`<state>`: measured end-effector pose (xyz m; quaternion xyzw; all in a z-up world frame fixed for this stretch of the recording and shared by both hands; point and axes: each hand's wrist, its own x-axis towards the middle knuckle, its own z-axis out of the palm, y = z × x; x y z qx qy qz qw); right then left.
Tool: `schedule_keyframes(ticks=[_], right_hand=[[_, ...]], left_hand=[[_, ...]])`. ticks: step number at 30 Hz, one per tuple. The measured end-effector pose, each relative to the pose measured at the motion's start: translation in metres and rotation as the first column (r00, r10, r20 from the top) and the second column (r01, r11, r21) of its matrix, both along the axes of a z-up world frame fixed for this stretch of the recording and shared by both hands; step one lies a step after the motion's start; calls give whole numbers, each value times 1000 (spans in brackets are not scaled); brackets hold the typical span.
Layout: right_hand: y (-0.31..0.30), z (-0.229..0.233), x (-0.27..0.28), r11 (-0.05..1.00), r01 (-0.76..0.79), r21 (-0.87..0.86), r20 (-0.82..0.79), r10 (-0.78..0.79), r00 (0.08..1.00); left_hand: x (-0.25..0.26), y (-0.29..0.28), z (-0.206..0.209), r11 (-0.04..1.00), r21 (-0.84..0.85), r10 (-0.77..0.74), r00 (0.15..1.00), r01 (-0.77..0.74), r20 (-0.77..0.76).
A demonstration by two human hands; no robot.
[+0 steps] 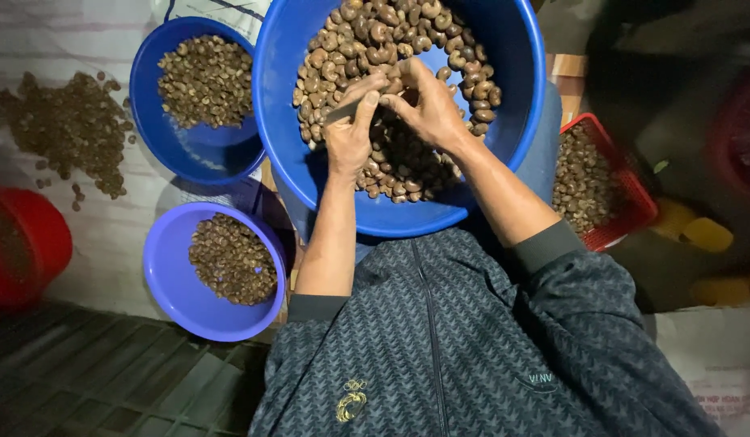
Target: Using a small knife to pry open the shells of nuts and sorting them into different bowls.
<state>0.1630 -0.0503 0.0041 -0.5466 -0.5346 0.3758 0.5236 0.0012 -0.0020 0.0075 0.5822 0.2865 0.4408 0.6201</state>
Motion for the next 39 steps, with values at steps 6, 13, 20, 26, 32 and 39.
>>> schedule_keyframes(ticks=[6, 13, 20, 26, 32, 39], right_hand=[[-11, 22, 15, 998, 62, 21, 53, -63, 997], [-120, -7, 114, 876, 461, 145, 108, -477, 872], [-260, -79, 193, 787, 608, -102, 326, -551, 768], [-339, -129, 191, 632, 701, -332, 476, -529, 702], [-218, -31, 158, 767, 642, 20, 423, -588, 689], [-56, 63, 72, 890, 370, 267, 250, -435, 865]], left_hand=[[-1, 1, -4, 995, -42, 88, 996, -89, -26], [1, -3, -20, 917, 314, 340, 893, -246, -295], [-29, -5, -93, 931, 272, 361, 728, -244, -583], [-21, -5, -79, 931, 246, 364, 663, -269, -654], [2, -7, -38, 961, 150, 267, 914, -231, -306], [-2, -4, -51, 904, 351, 382, 827, -243, -412]])
